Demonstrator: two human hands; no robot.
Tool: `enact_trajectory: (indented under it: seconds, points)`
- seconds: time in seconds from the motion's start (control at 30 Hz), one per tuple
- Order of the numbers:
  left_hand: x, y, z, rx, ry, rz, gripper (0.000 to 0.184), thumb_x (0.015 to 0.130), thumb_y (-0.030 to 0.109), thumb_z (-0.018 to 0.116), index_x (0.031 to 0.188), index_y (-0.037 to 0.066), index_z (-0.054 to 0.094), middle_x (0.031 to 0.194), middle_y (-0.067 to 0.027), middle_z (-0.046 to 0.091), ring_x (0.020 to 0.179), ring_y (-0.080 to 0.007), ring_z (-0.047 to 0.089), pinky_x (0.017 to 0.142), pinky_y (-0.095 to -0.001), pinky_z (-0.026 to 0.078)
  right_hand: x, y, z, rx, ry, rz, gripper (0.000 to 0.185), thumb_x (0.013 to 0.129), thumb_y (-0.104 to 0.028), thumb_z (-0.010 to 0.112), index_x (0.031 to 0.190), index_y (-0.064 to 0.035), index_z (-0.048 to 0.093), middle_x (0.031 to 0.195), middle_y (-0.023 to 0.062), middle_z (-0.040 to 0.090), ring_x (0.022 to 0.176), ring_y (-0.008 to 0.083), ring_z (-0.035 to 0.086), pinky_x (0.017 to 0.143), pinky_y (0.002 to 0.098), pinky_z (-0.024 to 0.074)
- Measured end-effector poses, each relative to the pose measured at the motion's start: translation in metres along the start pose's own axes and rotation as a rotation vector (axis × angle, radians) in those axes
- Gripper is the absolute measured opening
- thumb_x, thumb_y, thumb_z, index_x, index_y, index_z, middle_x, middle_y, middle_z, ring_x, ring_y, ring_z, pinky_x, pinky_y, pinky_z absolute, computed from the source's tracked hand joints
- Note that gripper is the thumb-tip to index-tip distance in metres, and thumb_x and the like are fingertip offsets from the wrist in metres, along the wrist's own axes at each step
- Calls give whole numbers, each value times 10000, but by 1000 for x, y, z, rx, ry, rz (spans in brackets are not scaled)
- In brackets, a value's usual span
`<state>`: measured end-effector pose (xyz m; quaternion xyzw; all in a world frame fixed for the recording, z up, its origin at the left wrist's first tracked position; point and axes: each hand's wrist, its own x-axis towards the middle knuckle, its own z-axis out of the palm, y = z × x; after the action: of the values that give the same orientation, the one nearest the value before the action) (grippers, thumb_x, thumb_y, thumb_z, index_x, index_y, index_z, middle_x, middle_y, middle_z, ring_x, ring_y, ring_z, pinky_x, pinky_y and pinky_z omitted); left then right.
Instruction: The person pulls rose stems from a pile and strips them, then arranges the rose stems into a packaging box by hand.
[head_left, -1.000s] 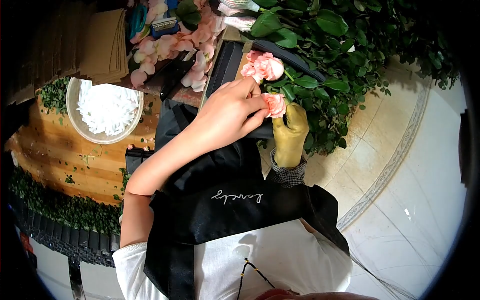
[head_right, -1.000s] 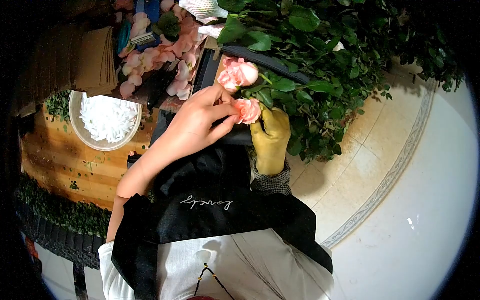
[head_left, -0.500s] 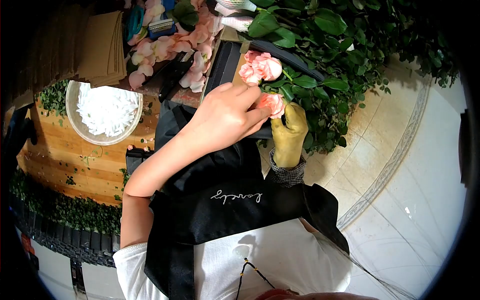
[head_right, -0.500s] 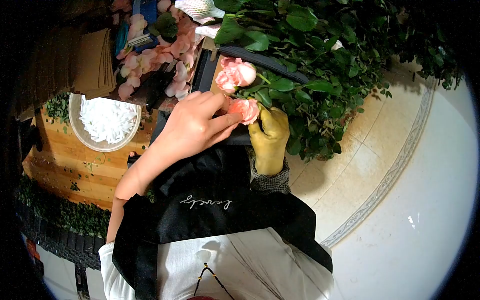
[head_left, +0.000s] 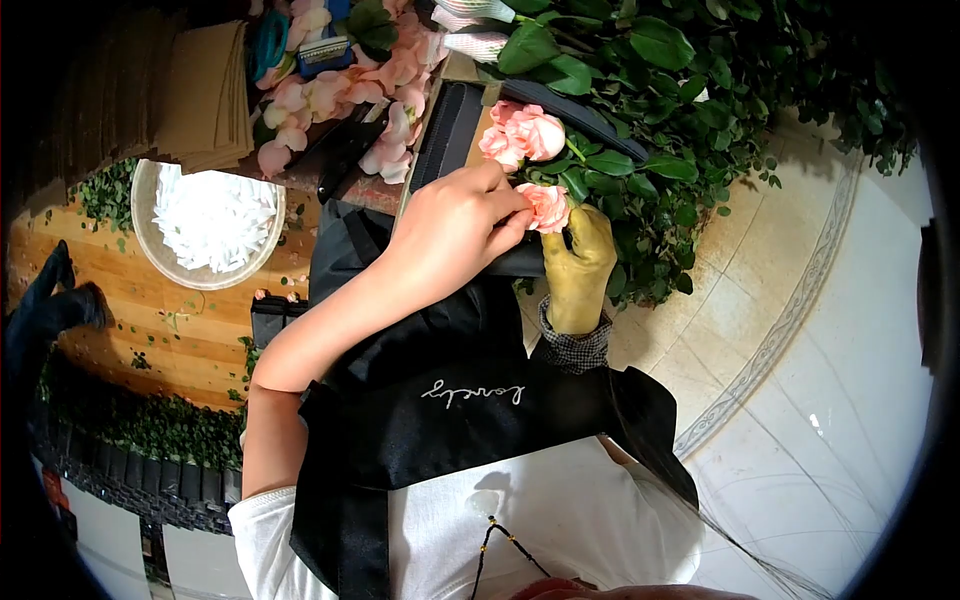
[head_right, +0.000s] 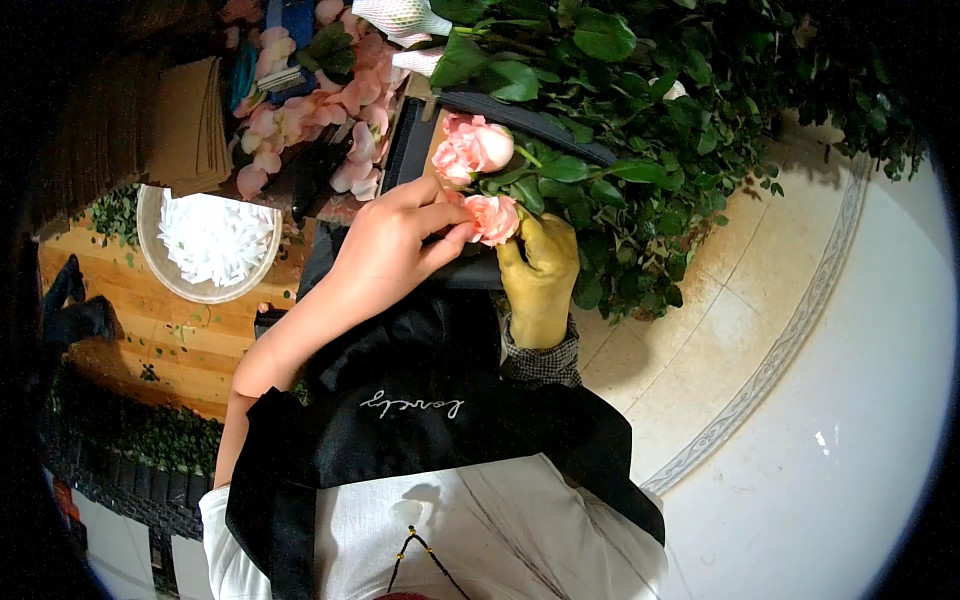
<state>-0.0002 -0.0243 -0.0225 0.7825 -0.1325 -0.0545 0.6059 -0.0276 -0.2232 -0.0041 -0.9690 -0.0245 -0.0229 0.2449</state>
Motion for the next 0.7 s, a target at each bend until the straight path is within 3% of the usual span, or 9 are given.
enact_trajectory:
  seconds: [0.13,0.7]
  points:
    - [4,1,4,-4,-14,-115,132,821,112,771,915,28,730,870,-108,650,773,-291,674,677,-377,549,-1,0,1,-27,-1,-5,329,751,-53,794,1076,-60,741,901,109,702,879,303,647,848,399,503]
    - [10,7,4,194,52,8,137,792,119,761,886,42,699,862,-91,602,821,-294,637,714,-401,538,2,-2,0,5,12,-41,297,774,-38,758,1069,-29,727,959,122,724,905,308,662,863,397,500]
